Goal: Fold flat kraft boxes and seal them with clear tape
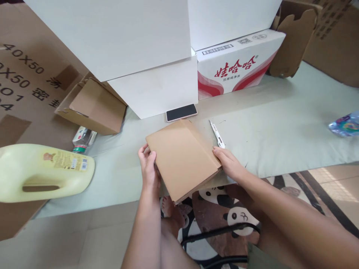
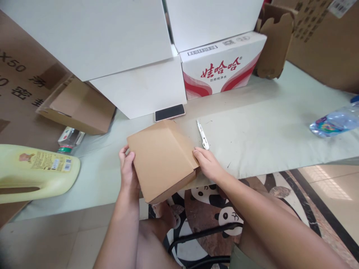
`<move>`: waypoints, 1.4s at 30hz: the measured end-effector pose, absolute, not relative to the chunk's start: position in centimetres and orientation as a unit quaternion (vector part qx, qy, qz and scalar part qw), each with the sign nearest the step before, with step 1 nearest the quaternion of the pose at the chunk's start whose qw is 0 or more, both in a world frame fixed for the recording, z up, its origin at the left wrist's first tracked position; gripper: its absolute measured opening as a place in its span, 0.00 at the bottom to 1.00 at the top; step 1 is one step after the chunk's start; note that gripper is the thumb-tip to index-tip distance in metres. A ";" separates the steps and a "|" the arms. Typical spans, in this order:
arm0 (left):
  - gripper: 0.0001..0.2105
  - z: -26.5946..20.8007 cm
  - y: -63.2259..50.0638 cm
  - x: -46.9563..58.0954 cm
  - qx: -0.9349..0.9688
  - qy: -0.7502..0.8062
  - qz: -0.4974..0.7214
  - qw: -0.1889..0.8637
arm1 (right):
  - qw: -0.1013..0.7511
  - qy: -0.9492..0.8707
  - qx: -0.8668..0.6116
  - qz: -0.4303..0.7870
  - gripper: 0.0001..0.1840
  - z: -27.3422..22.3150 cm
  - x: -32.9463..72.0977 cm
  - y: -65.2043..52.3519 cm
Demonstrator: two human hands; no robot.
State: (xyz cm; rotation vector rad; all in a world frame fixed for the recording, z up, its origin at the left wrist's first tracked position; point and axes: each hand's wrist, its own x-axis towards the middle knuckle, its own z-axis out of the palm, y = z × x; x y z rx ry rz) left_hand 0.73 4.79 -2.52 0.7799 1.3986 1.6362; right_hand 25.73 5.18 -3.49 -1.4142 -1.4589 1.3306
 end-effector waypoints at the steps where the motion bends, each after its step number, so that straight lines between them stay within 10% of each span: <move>1: 0.28 -2.5 4.8 0.7 0.312 0.557 0.650 0.413 | 0.348 -0.564 -0.546 0.513 0.21 -3.5 25.7 5.2; 23: 0.26 -2.4 4.7 0.8 0.292 0.560 0.656 0.413 | 0.396 -0.550 -0.541 0.497 0.22 -4.0 26.1 5.0; 34: 0.25 -2.0 4.6 0.3 0.287 0.599 0.633 0.397 | 0.389 -0.612 -0.360 0.587 0.51 -4.3 27.0 4.5; 42: 0.29 -2.7 5.0 0.3 0.330 0.567 0.687 0.312 | 0.434 -0.544 -0.457 0.554 0.29 -4.0 27.3 5.5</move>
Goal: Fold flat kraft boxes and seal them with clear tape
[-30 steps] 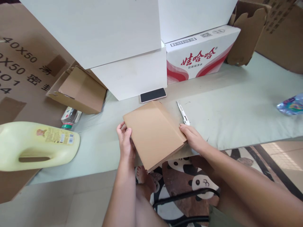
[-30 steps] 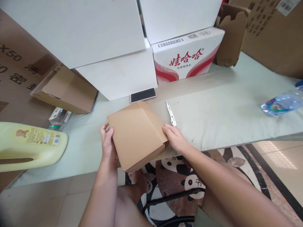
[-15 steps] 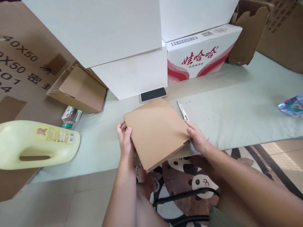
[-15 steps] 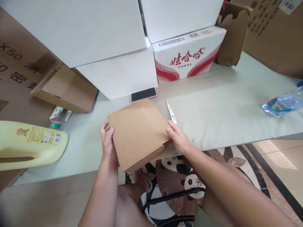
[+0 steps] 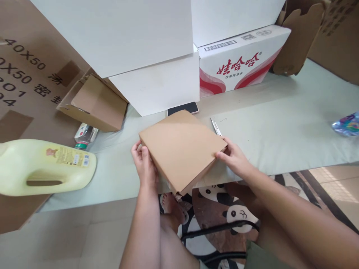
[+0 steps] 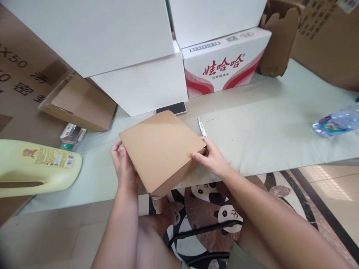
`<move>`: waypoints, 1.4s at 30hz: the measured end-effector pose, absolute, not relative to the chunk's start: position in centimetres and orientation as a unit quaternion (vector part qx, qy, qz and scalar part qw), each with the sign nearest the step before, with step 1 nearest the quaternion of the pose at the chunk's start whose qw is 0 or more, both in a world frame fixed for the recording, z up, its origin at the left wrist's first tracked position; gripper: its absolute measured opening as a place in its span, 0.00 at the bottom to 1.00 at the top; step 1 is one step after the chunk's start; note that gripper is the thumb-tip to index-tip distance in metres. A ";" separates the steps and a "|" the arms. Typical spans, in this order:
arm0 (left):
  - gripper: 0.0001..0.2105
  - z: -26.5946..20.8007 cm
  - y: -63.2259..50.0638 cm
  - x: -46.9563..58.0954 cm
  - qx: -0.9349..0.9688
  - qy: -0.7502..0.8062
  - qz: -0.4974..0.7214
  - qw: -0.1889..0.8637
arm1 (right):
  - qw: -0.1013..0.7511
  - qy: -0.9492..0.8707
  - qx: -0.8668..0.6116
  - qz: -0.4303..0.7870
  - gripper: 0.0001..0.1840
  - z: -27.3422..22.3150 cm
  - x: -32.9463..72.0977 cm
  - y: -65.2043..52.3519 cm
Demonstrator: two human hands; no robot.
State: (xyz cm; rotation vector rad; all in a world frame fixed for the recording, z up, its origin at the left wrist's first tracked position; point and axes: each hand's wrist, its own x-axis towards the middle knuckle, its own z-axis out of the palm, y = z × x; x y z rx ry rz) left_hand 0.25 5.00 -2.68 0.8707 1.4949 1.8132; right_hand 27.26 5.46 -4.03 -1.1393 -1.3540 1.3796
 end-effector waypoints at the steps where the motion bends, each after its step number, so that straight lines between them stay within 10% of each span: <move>1: 0.30 -2.9 5.2 0.1 0.332 0.555 0.695 0.314 | 0.445 -0.531 -0.470 0.546 0.27 -4.2 27.3 5.6; 17: 0.24 -1.6 5.5 -0.1 0.268 0.559 0.705 0.346 | 0.532 -0.454 -0.547 0.460 0.19 -5.7 28.2 7.3; 29: 0.16 0.1 4.4 -0.2 0.180 0.628 0.712 0.257 | 0.240 -0.709 -0.637 0.186 0.13 -6.1 28.9 7.6; 33: 0.16 0.1 3.9 0.4 0.193 0.635 0.704 0.254 | 0.198 -0.661 -0.689 0.221 0.24 -4.5 29.6 7.4; 42: 0.10 0.5 4.1 1.4 0.186 0.633 0.715 0.233 | 0.370 -0.647 -0.564 0.356 0.21 -1.8 31.3 4.0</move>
